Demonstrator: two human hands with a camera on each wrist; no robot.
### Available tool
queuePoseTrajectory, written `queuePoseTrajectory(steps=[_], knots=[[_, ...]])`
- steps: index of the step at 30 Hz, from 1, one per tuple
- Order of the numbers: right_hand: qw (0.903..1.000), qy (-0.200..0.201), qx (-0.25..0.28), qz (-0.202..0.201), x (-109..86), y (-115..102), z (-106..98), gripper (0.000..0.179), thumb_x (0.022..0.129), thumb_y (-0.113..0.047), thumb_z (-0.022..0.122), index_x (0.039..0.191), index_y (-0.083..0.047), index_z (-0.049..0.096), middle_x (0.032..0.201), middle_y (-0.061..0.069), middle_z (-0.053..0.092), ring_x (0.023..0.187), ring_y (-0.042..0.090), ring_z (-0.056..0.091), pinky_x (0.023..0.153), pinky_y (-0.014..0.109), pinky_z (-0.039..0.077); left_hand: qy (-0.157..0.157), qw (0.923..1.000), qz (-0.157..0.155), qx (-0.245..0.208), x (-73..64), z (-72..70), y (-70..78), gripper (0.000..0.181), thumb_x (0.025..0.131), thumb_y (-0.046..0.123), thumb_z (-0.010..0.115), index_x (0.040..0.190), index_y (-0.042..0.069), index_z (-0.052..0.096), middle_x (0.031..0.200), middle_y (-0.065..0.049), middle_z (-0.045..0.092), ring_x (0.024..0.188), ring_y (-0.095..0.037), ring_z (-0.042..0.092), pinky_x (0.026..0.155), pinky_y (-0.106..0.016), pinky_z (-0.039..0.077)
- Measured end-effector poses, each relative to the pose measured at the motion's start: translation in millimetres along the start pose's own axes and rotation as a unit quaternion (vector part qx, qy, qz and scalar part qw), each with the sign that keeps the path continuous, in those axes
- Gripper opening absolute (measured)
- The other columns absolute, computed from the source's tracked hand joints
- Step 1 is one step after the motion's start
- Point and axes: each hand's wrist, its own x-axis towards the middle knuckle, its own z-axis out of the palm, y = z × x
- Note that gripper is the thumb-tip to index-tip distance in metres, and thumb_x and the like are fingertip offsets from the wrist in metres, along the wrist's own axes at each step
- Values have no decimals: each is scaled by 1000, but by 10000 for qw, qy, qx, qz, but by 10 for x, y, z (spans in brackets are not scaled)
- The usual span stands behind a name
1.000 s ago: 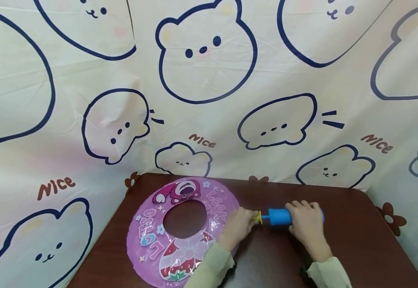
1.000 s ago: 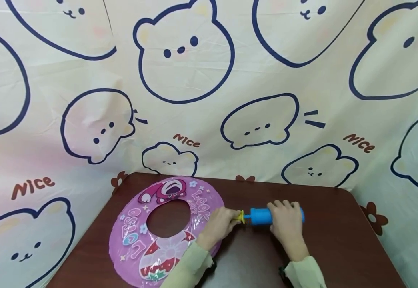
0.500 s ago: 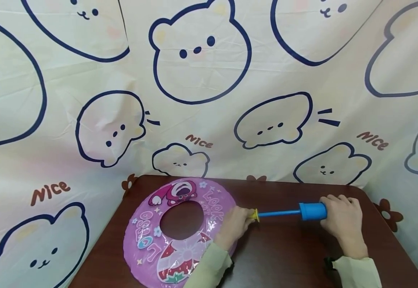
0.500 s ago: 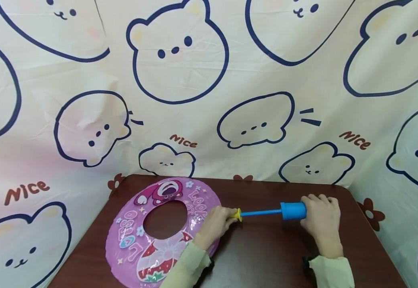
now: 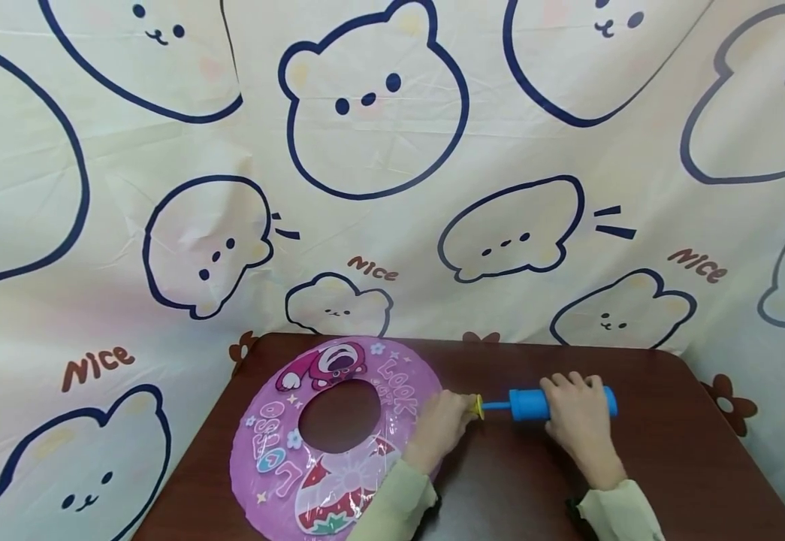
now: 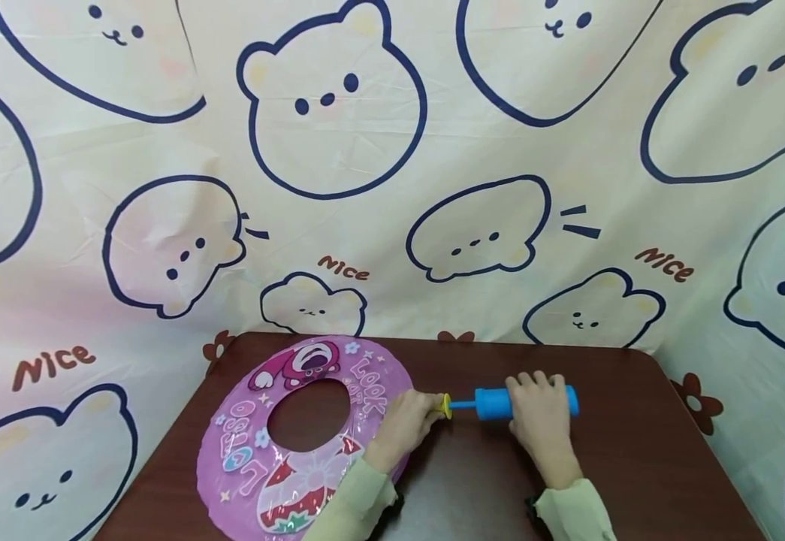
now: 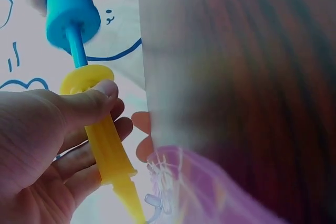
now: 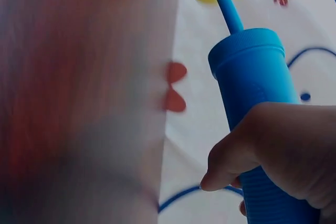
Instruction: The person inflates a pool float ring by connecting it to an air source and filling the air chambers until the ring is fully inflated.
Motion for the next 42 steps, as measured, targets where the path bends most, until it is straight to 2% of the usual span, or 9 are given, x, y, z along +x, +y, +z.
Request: queuePoseTrajectory(steps=[5, 8, 11, 16, 24, 29, 32, 36, 42], knots=[[9992, 353, 7, -205, 9, -234, 123, 52, 61, -14, 96, 108, -7, 75, 102, 14, 75, 96, 38, 66, 84, 59, 50, 22, 9999, 99, -108, -10, 20, 25, 7, 97, 24, 80, 94, 18, 80, 82, 6, 77, 65, -6, 63, 59, -14, 46], [9992, 284, 88, -272, -5, -319, 166, 51, 62, -13, 95, 109, -7, 75, 103, 13, 75, 96, 37, 65, 85, 59, 51, 17, 9999, 118, -120, -25, 26, 40, 5, 95, 22, 82, 93, 19, 80, 81, 6, 76, 63, -5, 59, 58, -15, 44], [9993, 150, 231, -234, -15, -315, 188, 51, 63, -13, 93, 110, -9, 75, 103, 12, 76, 95, 36, 67, 85, 59, 51, -7, 9998, 86, -162, -23, 39, 44, 2, 95, 20, 83, 96, 20, 81, 82, 6, 76, 63, -4, 55, 59, -15, 43], [9987, 107, 501, -10, -34, -104, 146, 51, 62, -13, 92, 110, -10, 76, 102, 11, 78, 93, 36, 69, 85, 58, 50, -81, 9996, -88, -248, -1, 29, 26, 4, 96, 18, 82, 99, 20, 82, 82, 6, 75, 63, -4, 53, 60, -13, 44], [9973, -32, 554, 478, -123, 398, -93, 53, 60, -9, 92, 110, -4, 76, 104, 17, 76, 98, 42, 65, 92, 64, 44, -123, 9994, -168, -270, -11, -37, -10, 2, 95, 20, 82, 96, 19, 80, 83, 5, 76, 64, -5, 56, 62, -15, 47], [9970, 51, 490, 589, -167, 545, -153, 54, 57, -7, 92, 108, -2, 76, 102, 20, 76, 97, 43, 64, 94, 67, 43, -146, 9994, -209, -236, -24, -25, 2, 5, 95, 22, 82, 98, 18, 81, 85, 4, 78, 66, -6, 61, 64, -17, 50], [9976, -191, 421, 522, -156, 501, -152, 54, 60, -10, 92, 111, -2, 76, 102, 19, 75, 97, 43, 65, 92, 68, 44, -140, 9998, -150, 9, -30, -14, 29, 5, 94, 24, 83, 96, 20, 80, 84, 5, 77, 66, -7, 63, 61, -18, 49], [9978, -484, 321, 313, -96, 314, -111, 55, 63, -16, 94, 115, -4, 76, 104, 17, 76, 99, 43, 67, 89, 66, 46, -49, 9993, -66, 367, -31, 4, 55, 10, 93, 26, 84, 88, 21, 77, 80, 6, 75, 64, -9, 63, 56, -20, 46], [9992, -344, 226, 4, -46, 6, -7, 56, 65, -18, 94, 116, -7, 76, 106, 14, 77, 99, 39, 68, 86, 62, 50, -24, 9991, -23, 434, -22, 30, 49, 8, 92, 26, 85, 89, 23, 79, 80, 6, 76, 62, -9, 63, 56, -20, 47]])
